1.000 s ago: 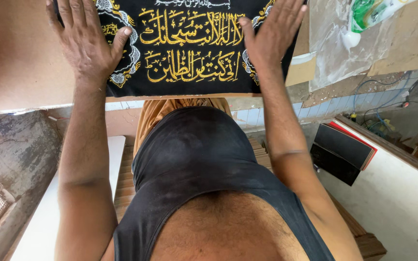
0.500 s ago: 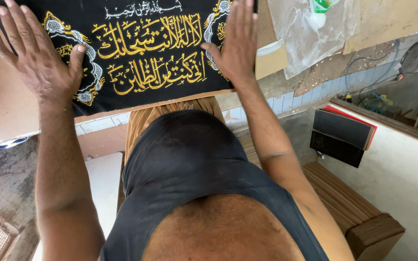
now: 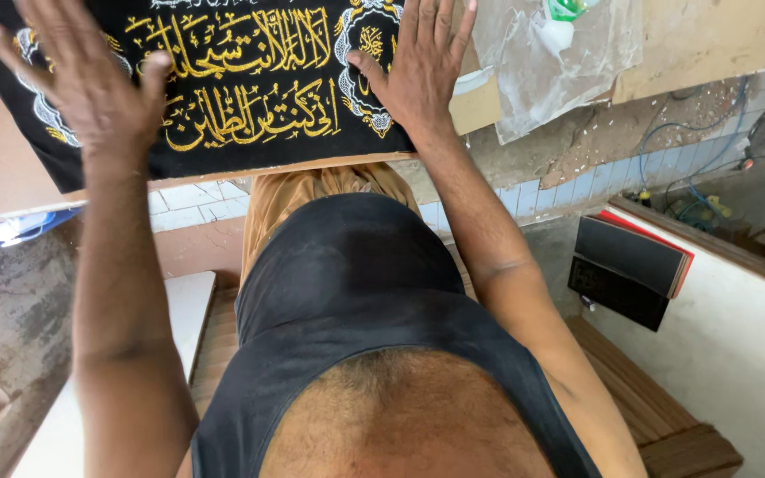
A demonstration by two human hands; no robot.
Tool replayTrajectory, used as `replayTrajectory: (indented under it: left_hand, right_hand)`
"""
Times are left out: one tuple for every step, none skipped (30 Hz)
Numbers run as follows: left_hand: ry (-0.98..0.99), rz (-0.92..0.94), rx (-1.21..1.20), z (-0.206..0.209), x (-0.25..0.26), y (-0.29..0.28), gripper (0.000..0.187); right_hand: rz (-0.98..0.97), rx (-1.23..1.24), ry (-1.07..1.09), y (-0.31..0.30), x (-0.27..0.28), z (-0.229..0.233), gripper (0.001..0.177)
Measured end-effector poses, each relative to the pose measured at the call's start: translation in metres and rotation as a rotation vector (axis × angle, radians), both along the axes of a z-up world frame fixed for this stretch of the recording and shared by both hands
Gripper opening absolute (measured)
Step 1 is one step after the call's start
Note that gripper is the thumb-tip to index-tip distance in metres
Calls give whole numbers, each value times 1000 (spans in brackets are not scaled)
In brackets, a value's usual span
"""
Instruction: The person applies glue to a piece of cardboard using a small block, then places a black fabric with gold Arabic calligraphy onto the glued surface and presses it down. The person repeats this process with a second piece of cardboard and fabric.
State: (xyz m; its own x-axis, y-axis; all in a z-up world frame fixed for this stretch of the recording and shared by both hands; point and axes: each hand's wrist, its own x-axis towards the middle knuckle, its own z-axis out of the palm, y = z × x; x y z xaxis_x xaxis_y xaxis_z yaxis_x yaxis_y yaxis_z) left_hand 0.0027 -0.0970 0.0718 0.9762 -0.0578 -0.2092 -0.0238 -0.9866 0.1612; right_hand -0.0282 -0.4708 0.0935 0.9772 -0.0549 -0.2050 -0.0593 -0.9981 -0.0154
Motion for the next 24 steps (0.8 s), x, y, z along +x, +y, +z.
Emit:
replayTrajectory:
  left_hand:
    - [-29, -43, -14, 0, -11, -19, 127]
    - [64, -66, -92, -1, -17, -38, 123]
    - [156, -84, -168, -3, -24, -57, 120]
    - [151, -142, -192, -5, -34, -73, 116]
    - [136, -155, -227, -7, -39, -87, 115]
    - [120, -169, -261, -7, -42, -97, 113]
    - [139, -159, -223, -7, -46, -99, 113]
    - [159, -149, -185, -5, -49, -101, 113]
    - [144, -145, -184, -3, -49, -101, 112]
    - [128, -141, -183, 0, -49, -102, 111]
    - [111, -144, -186, 3, -48, -105, 110]
    - [128, -129, -157, 5, -48, -108, 109]
    - [146, -125, -134, 7, -46, -112, 109]
    - [129, -150, -151, 8, -44, -116, 107]
    - [118, -189, -173, 7, -42, -123, 104]
    - [88, -232, -186, 5, -37, -133, 100]
    - [59, -284, -204, 1, -30, -143, 96]
    - [31, -335, -224, -4, -23, -147, 92]
    - [31, -353, -230, -7, -17, -147, 91]
    - [31, -370, -237, -10, -10, -144, 90]
    - [33, -385, -242, -13, -6, -137, 89]
    - [58, -380, -210, -15, -2, -126, 93]
    - [81, -375, -177, -15, 3, -110, 97]
    - [103, -369, -144, -16, 6, -93, 102]
  right_hand:
    - [53, 45, -51, -1, 6, -1, 114]
    - [32, 84, -9, -5, 15, -3, 113]
    - [13, 129, 35, -8, 21, -7, 112]
    - [-5, 172, 81, -12, 23, -10, 112]
    - [35, 154, 18, -15, 26, -12, 114]
    - [74, 138, -46, -18, 28, -13, 115]
    - [51, 80, -45, -18, 27, -14, 117]
    - [28, 23, -45, -17, 22, -13, 118]
    - [24, -28, -55, -15, 21, -10, 118]
    - [18, -79, -67, -11, 19, -8, 117]
    - [-8, -119, -30, -6, 15, -5, 116]
    - [-33, -159, 7, -2, 12, -1, 115]
    - [-69, -206, 45, 5, 10, 1, 113]
    - [-19, -170, 12, 14, 11, 1, 111]
    - [16, -141, -16, 21, 8, 1, 109]
    - [52, -111, -43, 28, 6, -1, 107]
    - [57, -27, -55, 34, 5, -4, 106]
    - [63, 58, -66, 39, 5, -7, 105]
    - [68, 141, -81, 44, 6, -10, 104]
    - [61, 94, -49, 46, 6, -12, 107]
    - [57, 49, -16, 49, 6, -14, 110]
    - [53, 4, 17, 51, 6, -16, 113]
    - [43, -1, 22, 53, 7, -18, 112]
    - [33, -6, 27, 54, 8, -19, 112]
